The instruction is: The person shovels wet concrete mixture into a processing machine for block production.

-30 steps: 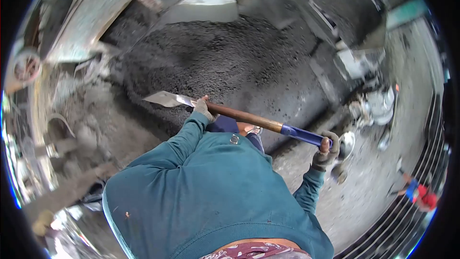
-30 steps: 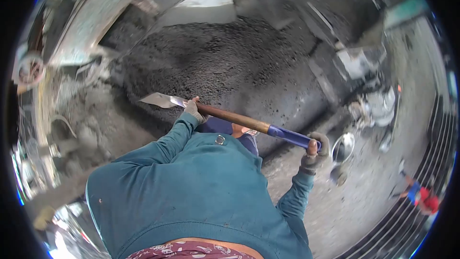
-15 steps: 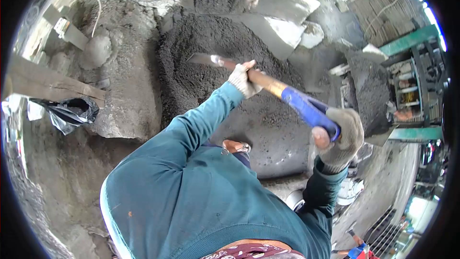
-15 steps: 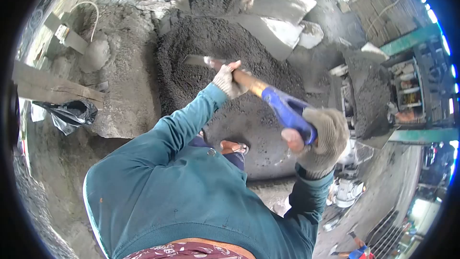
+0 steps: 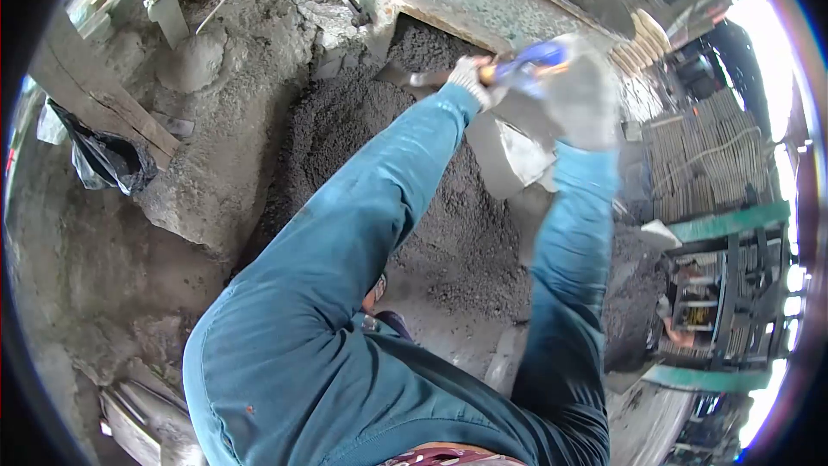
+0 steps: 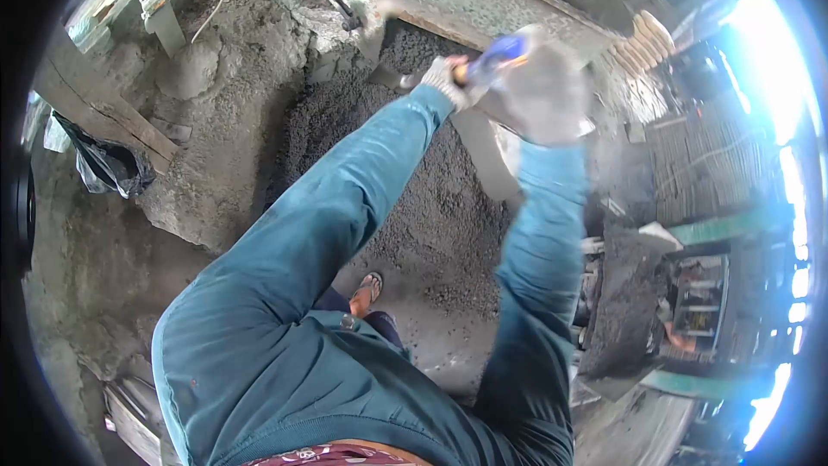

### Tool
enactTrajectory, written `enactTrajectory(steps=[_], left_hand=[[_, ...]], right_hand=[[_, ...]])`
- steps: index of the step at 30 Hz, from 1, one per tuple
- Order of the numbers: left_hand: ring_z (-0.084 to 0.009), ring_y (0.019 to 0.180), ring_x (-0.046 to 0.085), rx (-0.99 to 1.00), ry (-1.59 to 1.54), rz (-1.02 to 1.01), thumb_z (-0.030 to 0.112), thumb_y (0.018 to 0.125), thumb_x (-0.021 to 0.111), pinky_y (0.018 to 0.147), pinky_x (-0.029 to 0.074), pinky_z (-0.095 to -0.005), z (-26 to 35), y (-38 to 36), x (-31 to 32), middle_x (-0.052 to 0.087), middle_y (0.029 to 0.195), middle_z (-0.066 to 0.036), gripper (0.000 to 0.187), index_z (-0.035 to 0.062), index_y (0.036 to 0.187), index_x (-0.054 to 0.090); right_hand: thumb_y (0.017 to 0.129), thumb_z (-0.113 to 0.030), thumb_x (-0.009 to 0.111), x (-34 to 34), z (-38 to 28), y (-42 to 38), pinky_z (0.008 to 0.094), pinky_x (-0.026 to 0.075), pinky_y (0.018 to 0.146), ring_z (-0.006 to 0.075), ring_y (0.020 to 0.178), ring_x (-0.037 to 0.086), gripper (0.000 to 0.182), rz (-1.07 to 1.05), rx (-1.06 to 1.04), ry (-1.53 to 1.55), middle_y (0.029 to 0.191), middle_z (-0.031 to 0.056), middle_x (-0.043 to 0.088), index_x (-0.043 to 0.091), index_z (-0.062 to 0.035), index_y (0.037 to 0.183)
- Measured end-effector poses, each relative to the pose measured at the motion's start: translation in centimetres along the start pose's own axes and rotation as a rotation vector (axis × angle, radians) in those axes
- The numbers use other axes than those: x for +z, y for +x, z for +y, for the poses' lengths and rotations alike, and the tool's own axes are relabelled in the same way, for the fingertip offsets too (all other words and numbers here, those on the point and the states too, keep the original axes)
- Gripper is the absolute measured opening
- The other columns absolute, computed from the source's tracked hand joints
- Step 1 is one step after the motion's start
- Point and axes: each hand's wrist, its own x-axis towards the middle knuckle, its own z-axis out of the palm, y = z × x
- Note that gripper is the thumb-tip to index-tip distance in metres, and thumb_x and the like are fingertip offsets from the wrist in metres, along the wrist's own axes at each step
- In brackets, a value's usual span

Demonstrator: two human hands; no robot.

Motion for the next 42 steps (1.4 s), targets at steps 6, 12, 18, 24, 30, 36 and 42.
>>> enactTrajectory(steps=[6, 12, 18, 24, 30, 36, 42], left_hand=[[-0.0275, 0.056, 0.053, 0.241, 0.439, 0.121, 0.023, 0.085, 0.059, 0.054, 0.048, -0.0464, 3.1, -0.1, -27.3, 0.052, 0.065, -0.008, 0.013, 0.0123, 0.079, 0.053], [-0.0311, 0.062, 0.057, 0.113, 0.412, 0.333, 0.013, 0.080, 0.072, 0.061, 0.054, -0.0478, -6.7, -8.0, -20.5, 0.058, 0.078, -0.010, 0.019, 0.0078, 0.085, 0.054], [-0.0304, 0.075, 0.058, 0.222, 0.343, 0.214, 0.016, 0.084, 0.070, 0.082, 0.054, -0.0529, -3.6, -6.7, -14.6, 0.057, 0.082, -0.014, 0.025, 0.0042, 0.095, 0.050], [-0.0358, 0.068, 0.064, 0.084, 0.616, 0.308, 0.018, 0.085, 0.072, 0.065, 0.055, -0.0513, 4.1, -12.7, -26.7, 0.061, 0.075, -0.014, 0.022, 0.0020, 0.083, 0.058], [-0.0347, 0.087, 0.067, 0.187, 0.869, 0.111, 0.027, 0.103, 0.046, 0.080, 0.057, -0.0496, 2.4, -22.9, -27.6, 0.065, 0.096, -0.020, 0.032, -0.0023, 0.100, 0.059], [-0.0247, 0.087, 0.066, -0.128, 0.078, -0.288, 0.016, 0.087, 0.066, 0.077, 0.056, -0.0410, -3.7, -39.9, -15.6, 0.063, 0.095, -0.013, 0.036, -0.0020, 0.116, 0.055], [-0.0146, 0.089, 0.063, 0.575, 0.769, 0.159, 0.046, 0.098, 0.055, 0.082, 0.050, -0.0307, 5.1, -59.9, -18.9, 0.068, 0.097, -0.009, 0.048, 0.0005, 0.106, 0.066]], right_hand=[[0.074, -0.015, 0.067, 8.0, -4.4, -17.6, 0.0455, 0.055, 0.060, 0.0341, 0.064, 0.066, 0.011, -0.271, -0.198, 0.303, 0.069, 0.0135, 0.064, 0.060, -0.0106, 0.080], [0.068, -0.007, 0.071, -0.5, -1.0, -21.9, 0.0426, 0.051, 0.057, 0.0321, 0.059, 0.061, 0.013, -0.305, -0.188, 0.435, 0.065, 0.0095, 0.057, 0.062, -0.0099, 0.075], [0.070, -0.007, 0.078, -1.2, -1.1, -14.0, 0.0370, 0.053, 0.060, 0.0277, 0.063, 0.066, 0.022, -0.344, -0.039, 0.506, 0.074, 0.0127, 0.066, 0.065, -0.0036, 0.087], [0.076, -0.017, 0.077, 7.7, -9.9, -22.7, 0.0399, 0.055, 0.067, 0.0305, 0.074, 0.069, 0.026, -0.557, -0.150, 0.624, 0.081, 0.0140, 0.067, 0.065, -0.0038, 0.095], [0.099, -0.022, 0.058, 13.1, -8.9, -26.4, 0.0349, 0.055, 0.077, 0.0230, 0.090, 0.067, 0.026, -0.397, 0.744, 1.574, 0.100, 0.0104, 0.068, 0.064, 0.0006, 0.111], [0.087, -0.054, 0.065, 15.5, -19.2, -19.9, 0.0370, 0.052, 0.071, 0.0234, 0.082, 0.061, 0.060, -0.627, 1.394, 2.031, 0.103, 0.0094, 0.060, 0.054, -0.0048, 0.120], [0.081, -0.020, 0.065, 29.2, -19.1, -19.5, 0.0400, 0.051, 0.063, 0.0236, 0.062, 0.054, 0.016, -0.449, 1.232, 2.141, 0.069, 0.0021, 0.052, 0.052, -0.0108, 0.081]])
